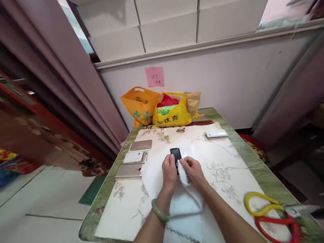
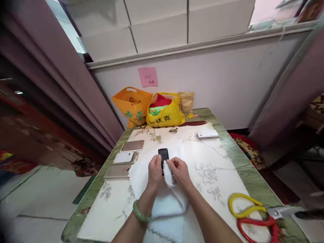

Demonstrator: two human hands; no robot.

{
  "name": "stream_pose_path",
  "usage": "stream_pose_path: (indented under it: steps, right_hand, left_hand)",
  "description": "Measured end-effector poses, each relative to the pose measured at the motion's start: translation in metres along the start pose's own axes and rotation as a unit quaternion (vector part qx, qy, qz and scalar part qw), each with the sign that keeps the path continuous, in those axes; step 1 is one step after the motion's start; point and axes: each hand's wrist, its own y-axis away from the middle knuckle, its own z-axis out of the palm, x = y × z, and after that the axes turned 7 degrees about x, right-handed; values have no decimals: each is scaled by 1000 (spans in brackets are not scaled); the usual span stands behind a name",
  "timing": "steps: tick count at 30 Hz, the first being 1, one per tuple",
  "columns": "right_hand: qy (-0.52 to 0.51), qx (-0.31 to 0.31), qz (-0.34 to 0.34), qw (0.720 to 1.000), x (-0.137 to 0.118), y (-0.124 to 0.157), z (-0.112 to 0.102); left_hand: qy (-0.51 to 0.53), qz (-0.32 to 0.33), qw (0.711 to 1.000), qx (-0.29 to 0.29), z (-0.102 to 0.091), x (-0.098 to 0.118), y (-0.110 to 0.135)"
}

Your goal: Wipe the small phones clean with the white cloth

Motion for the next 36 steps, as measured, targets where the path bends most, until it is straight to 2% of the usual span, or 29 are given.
stream_pose_path:
  steps: [4, 7, 9, 11, 14, 18, 23, 27, 31, 36]
  right_hand:
    - [-35, 41, 33, 998, 0, -2, -6]
    - [-62, 99, 38, 992, -2, -4, -9]
    - [-76, 109, 38, 990, -3, -5, -9]
    - [-87, 82, 42, 992, -3, -4, -8]
    - [-84, 24, 43, 995, -5, -2, -7]
    - [-61, 15, 47, 997, -9, 0, -6]
    - [-68, 47, 54, 995, -6, -2, -8]
    - [-137, 66, 82, 985, -3, -3, -8]
    - [-180, 78, 98, 976, -4, -3, -8]
    - [-158, 71, 86, 981, -1, -2, -7]
  left_hand:
    - [46, 5, 992, -114, -7, 4, 4]
    - [79, -28, 968, -238, -13, 7, 7]
    - [83, -49, 961, -261, -15, 9, 8]
    - [85, -71, 969, -222, -15, 11, 10]
    - [101, -99, 982, -128, -13, 12, 10]
    - [153, -92, 983, -49, -11, 14, 8]
    - [204, -91, 975, -18, -8, 15, 10]
    - [231, -91, 969, 17, -4, 17, 17]
    - [264, -126, 956, 25, 2, 19, 24]
    - [321, -156, 932, 58, 7, 24, 28]
